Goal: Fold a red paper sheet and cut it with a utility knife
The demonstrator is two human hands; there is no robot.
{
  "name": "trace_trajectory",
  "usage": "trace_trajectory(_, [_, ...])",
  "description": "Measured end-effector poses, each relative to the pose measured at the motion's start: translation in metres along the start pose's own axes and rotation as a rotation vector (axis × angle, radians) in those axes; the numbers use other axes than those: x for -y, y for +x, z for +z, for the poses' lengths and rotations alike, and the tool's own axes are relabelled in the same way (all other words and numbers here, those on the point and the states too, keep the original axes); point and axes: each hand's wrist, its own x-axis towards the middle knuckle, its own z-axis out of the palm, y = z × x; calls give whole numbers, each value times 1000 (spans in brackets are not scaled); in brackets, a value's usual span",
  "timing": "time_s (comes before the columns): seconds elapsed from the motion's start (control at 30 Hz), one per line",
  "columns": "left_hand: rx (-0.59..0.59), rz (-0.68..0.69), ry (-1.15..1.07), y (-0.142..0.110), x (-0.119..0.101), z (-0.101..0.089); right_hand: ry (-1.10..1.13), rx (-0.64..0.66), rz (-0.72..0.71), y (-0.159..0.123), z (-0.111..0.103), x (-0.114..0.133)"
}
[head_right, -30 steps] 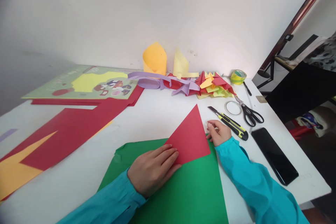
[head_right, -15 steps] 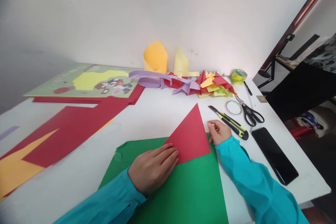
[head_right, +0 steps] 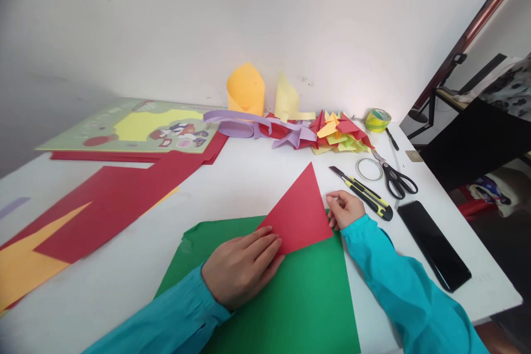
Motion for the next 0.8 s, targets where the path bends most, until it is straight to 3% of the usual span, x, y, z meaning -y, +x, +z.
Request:
trace_trajectory(0.2, [-21,-44,-42,-4,1,0,-30,47,-3,-4,-1,6])
trace_trajectory(0.37, [-35,-56,-98,-1,-2,-1,129,296,140,-13,-1,13])
trace_trajectory(0.47, [-42,-30,-93,1,-4,-1,215,367,199,-15,-2,14])
trace_trajectory(0.6, [-54,-50,-109,3,-4,-1,219,402,121,-14,1,7])
trace_trajectory(0.67, [-72,-91,-179,4,-3,-4,197,377,50,-13,2,5])
trace_trajectory(0.8, [-143,-277,-409,8,0,-18,112,146,-160,-13,-5,11])
